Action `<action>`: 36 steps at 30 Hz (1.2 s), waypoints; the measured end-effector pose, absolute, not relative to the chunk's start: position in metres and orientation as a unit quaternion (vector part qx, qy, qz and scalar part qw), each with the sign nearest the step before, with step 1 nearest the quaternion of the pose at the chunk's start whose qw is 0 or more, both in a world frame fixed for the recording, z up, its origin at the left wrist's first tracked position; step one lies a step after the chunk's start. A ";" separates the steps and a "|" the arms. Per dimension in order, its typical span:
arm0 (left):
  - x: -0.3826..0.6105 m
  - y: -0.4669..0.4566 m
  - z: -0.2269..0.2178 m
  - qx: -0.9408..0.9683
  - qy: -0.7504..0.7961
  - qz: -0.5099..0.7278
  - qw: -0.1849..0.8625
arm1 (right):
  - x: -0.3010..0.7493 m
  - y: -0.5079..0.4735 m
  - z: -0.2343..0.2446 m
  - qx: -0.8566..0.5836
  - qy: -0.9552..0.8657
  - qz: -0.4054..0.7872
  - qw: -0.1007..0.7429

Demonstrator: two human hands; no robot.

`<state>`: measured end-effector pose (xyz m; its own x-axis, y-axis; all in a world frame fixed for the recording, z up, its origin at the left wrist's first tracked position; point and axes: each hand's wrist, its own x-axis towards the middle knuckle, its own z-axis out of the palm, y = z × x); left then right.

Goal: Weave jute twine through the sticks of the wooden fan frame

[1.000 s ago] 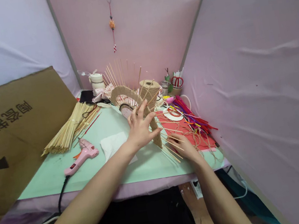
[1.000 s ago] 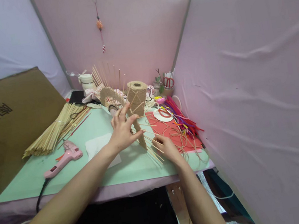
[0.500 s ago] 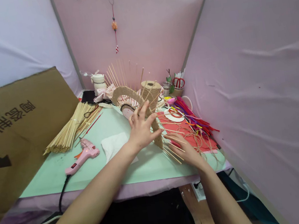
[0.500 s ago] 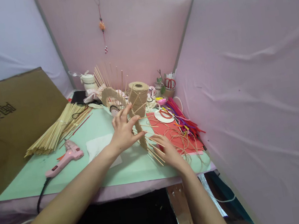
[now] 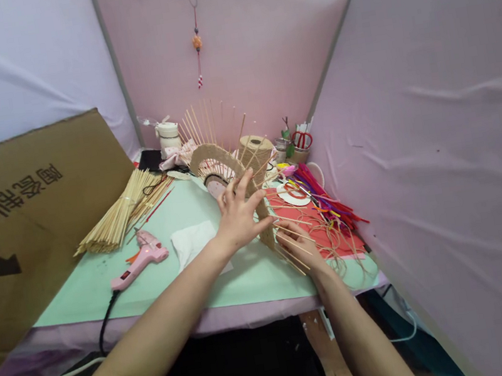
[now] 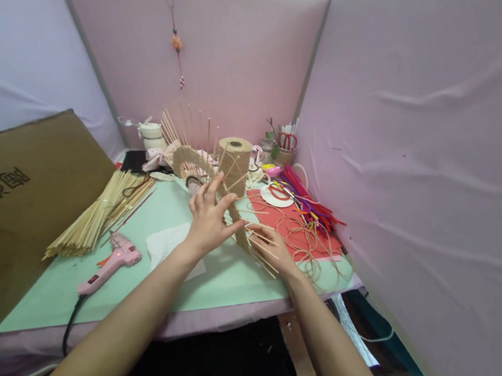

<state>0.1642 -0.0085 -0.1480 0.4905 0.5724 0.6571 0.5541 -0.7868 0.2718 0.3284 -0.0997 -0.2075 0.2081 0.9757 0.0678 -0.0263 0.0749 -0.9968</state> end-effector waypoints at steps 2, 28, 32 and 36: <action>0.164 -0.008 -0.147 0.863 0.328 0.384 0.011 | 0.330 -0.099 -0.214 -0.509 -0.446 0.440 0.590; 0.147 -0.005 -0.108 0.722 0.322 0.582 0.192 | 0.305 -0.085 -0.093 -0.554 -0.708 0.155 0.409; 0.148 -0.021 -0.126 0.676 0.351 0.585 0.280 | 0.305 -0.075 -0.080 -0.543 -0.714 0.159 0.413; 0.141 -0.036 -0.129 0.753 0.275 0.511 0.311 | 0.306 -0.067 -0.075 -0.526 -0.686 0.216 0.454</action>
